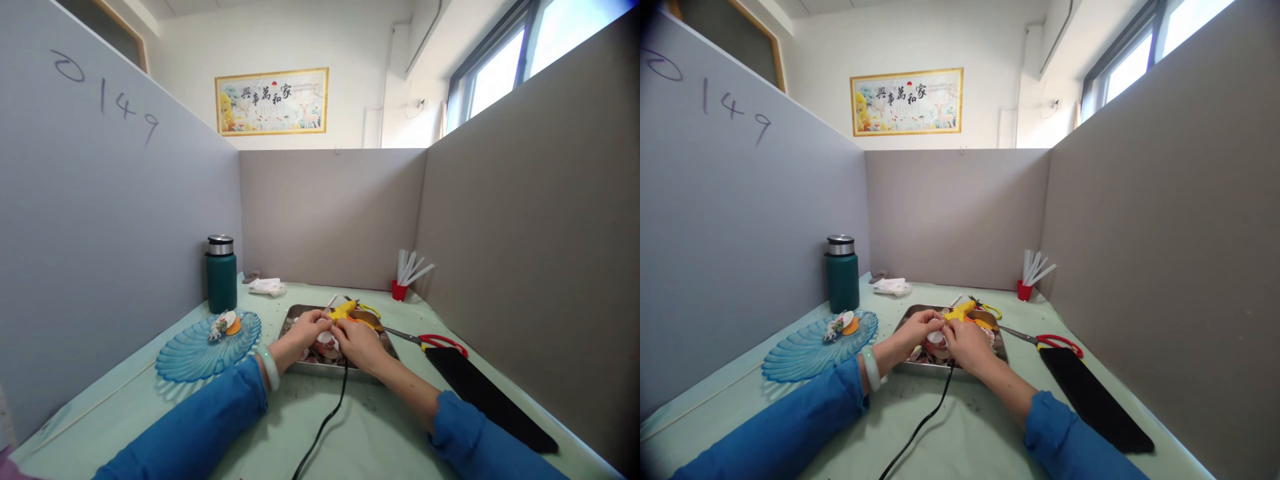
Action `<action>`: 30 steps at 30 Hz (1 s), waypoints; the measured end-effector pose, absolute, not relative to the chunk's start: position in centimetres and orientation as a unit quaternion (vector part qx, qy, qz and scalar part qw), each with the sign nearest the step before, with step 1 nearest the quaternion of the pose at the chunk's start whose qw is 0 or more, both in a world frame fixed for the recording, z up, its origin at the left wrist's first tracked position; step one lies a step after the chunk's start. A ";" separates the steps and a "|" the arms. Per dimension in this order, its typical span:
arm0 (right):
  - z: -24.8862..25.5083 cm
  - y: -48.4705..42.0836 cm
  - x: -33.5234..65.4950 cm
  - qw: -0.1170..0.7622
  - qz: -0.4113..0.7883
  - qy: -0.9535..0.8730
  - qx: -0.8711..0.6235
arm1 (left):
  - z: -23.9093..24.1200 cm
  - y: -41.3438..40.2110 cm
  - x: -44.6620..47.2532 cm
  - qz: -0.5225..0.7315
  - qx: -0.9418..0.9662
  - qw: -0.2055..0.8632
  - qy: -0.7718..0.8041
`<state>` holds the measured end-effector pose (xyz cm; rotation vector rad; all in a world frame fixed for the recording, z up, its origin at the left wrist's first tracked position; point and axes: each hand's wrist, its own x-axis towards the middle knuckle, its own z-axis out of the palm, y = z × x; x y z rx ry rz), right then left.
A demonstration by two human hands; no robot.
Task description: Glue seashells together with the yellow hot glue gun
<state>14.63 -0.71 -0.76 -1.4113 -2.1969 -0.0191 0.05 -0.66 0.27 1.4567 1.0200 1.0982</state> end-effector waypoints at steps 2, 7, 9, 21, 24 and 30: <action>-0.5 -0.8 14.5 0.256 -0.009 -0.810 -0.528 | 0.4 -0.7 0.1 0.463 0.602 0.493 0.425; 0.3 -2.4 14.6 0.283 -0.048 -0.794 -0.535 | 1.1 -1.5 -0.1 0.509 0.598 0.452 0.424; 0.5 -3.6 14.8 0.294 -0.073 -0.800 -0.518 | 1.3 -2.1 -0.3 0.523 0.590 0.446 0.423; -0.3 -5.3 15.1 0.209 -0.020 -0.796 -0.568 | 0.3 -1.5 -2.4 0.563 0.593 0.391 0.422; -0.2 -5.4 14.6 0.193 -0.008 -0.790 -0.581 | 0.2 -1.2 -2.5 0.565 0.595 0.387 0.420; 0.0 -6.0 14.2 0.182 0.002 -0.808 -0.560 | 0.2 -1.3 -2.5 0.576 0.573 0.393 0.431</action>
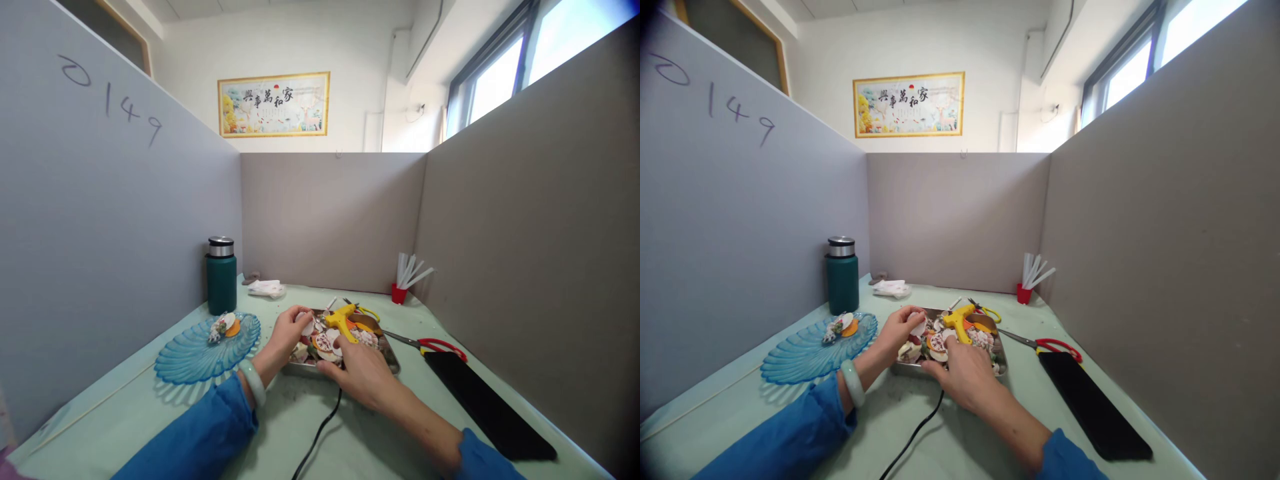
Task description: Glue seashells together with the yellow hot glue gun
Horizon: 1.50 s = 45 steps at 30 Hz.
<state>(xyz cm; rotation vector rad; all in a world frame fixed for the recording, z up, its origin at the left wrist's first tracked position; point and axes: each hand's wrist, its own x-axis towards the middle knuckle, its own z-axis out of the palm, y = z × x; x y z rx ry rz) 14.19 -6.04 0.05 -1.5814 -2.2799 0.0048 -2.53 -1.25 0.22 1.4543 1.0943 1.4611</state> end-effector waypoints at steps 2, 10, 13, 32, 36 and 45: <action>-0.1 -6.1 14.2 0.181 0.002 -0.823 -0.538 | 0.2 -1.1 -2.6 0.583 0.560 0.391 0.441; 0.8 -5.0 14.9 0.216 0.000 -0.812 -0.543 | 0.1 -0.9 -2.8 0.603 0.539 0.396 0.436; 1.5 -3.9 15.3 0.230 -0.064 -0.795 -0.557 | 0.2 -1.0 -2.8 0.594 0.547 0.400 0.433; 0.1 1.1 17.3 0.474 0.271 -0.670 -0.504 | -0.3 -0.6 -2.8 0.563 0.532 0.496 0.392; 1.0 -0.6 16.8 0.539 0.473 -0.610 -0.336 | -0.2 -0.6 -2.7 0.562 0.534 0.497 0.389; 0.2 -2.4 16.1 0.509 0.514 -0.598 -0.346 | 0.2 -1.1 -2.6 0.561 0.530 0.495 0.399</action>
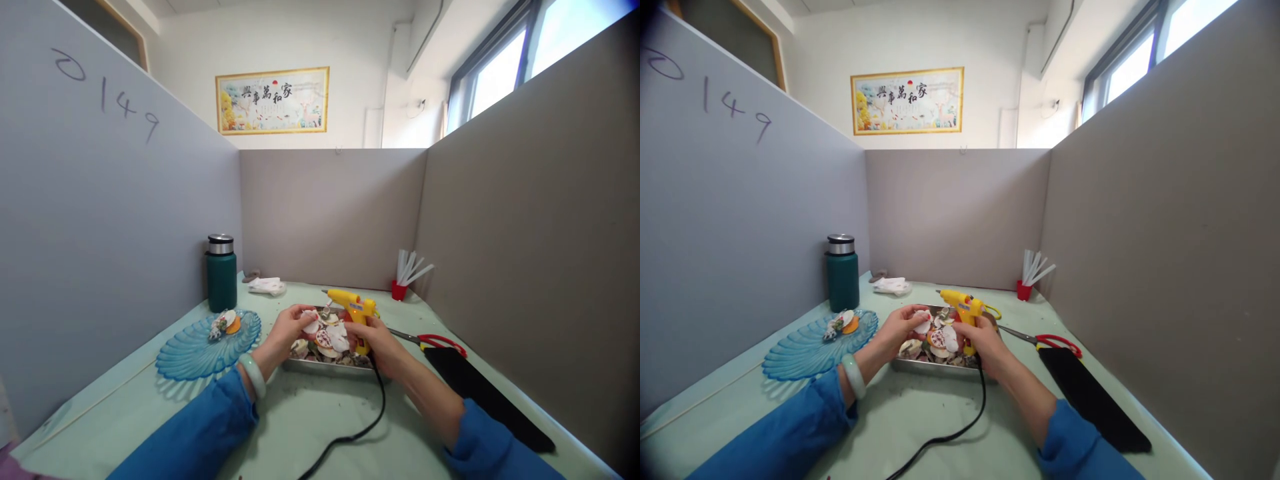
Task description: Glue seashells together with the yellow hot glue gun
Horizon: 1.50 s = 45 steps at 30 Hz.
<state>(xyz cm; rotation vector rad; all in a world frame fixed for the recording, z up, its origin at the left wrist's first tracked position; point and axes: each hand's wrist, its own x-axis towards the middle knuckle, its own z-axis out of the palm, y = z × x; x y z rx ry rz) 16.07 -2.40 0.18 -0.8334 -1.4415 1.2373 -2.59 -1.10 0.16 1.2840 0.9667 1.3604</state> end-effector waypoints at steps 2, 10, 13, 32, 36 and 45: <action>0.2 -2.5 16.5 0.484 0.512 -0.616 -0.351 | 0.1 -1.1 -2.6 0.567 0.523 0.495 0.400; -0.3 -2.0 17.0 0.430 0.454 -0.680 -0.383 | 0.0 -0.8 -2.6 0.574 0.515 0.501 0.393; -0.3 -2.1 16.9 0.428 0.440 -0.690 -0.384 | 0.1 -0.9 -2.5 0.577 0.513 0.503 0.389; -0.8 -2.2 16.5 0.434 0.153 -0.784 -0.417 | -0.6 -0.4 -2.6 0.602 0.523 0.456 0.396; -1.0 -2.2 16.5 0.424 0.104 -0.787 -0.435 | -0.7 -0.3 -2.6 0.610 0.520 0.445 0.400; -0.8 -2.5 16.5 0.430 0.070 -0.793 -0.426 | -0.8 -0.2 -2.6 0.606 0.528 0.431 0.409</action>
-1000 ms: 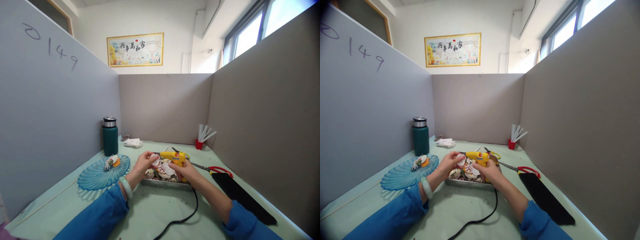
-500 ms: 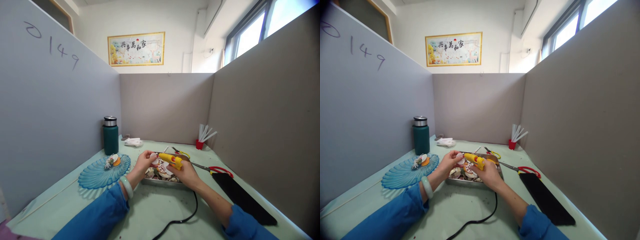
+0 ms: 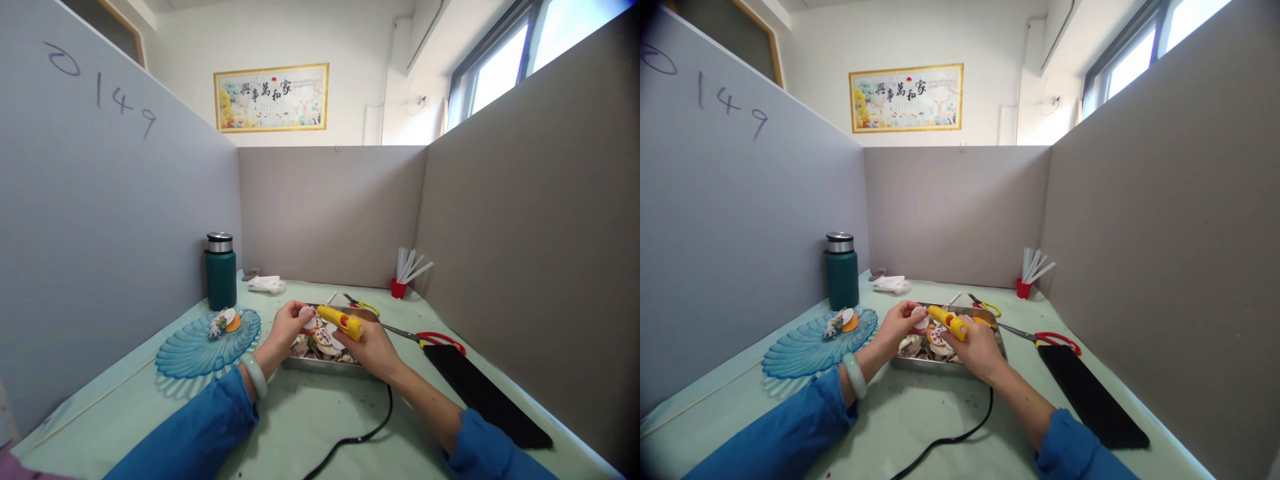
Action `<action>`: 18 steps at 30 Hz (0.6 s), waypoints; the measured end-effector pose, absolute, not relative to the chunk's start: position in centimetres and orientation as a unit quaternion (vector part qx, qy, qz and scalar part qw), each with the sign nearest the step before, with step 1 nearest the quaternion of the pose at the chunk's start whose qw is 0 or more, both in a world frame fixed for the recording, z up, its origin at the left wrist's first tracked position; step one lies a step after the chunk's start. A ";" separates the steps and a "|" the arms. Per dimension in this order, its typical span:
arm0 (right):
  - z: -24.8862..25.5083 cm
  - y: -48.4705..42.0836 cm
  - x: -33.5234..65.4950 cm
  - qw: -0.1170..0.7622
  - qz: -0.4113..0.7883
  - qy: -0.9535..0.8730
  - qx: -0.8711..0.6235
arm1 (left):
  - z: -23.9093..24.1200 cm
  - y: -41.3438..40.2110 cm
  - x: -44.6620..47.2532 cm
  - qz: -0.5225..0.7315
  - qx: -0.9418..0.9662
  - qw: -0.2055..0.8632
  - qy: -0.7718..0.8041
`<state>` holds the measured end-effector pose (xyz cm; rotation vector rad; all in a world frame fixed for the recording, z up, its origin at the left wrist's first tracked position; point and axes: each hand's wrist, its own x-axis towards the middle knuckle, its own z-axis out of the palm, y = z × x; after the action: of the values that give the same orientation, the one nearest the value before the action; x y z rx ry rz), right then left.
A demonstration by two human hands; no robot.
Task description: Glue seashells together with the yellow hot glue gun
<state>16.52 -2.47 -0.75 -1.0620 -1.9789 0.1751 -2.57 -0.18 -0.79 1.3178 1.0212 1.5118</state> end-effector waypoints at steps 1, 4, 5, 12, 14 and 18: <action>-0.8 -2.5 16.5 0.427 0.067 -0.794 -0.427 | -0.8 -0.2 -2.6 0.606 0.530 0.431 0.408; -0.8 -2.6 16.5 0.417 0.056 -0.796 -0.435 | -0.8 -0.2 -2.6 0.609 0.528 0.429 0.407; -0.7 -2.6 16.5 0.414 0.051 -0.797 -0.437 | -0.8 -0.2 -2.6 0.610 0.527 0.428 0.408; -0.4 -3.0 16.5 0.411 0.034 -0.795 -0.445 | -0.5 -0.4 -2.4 0.611 0.520 0.432 0.412; -0.3 -3.1 16.5 0.407 0.035 -0.798 -0.442 | -0.5 -0.4 -2.4 0.610 0.522 0.430 0.413; -0.3 -3.3 16.6 0.398 0.026 -0.807 -0.435 | -0.6 -0.4 -2.4 0.609 0.531 0.423 0.412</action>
<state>16.56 -3.29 -0.27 -1.1029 -2.0445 0.0666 -2.38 -0.37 -0.64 1.3290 1.0303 1.5236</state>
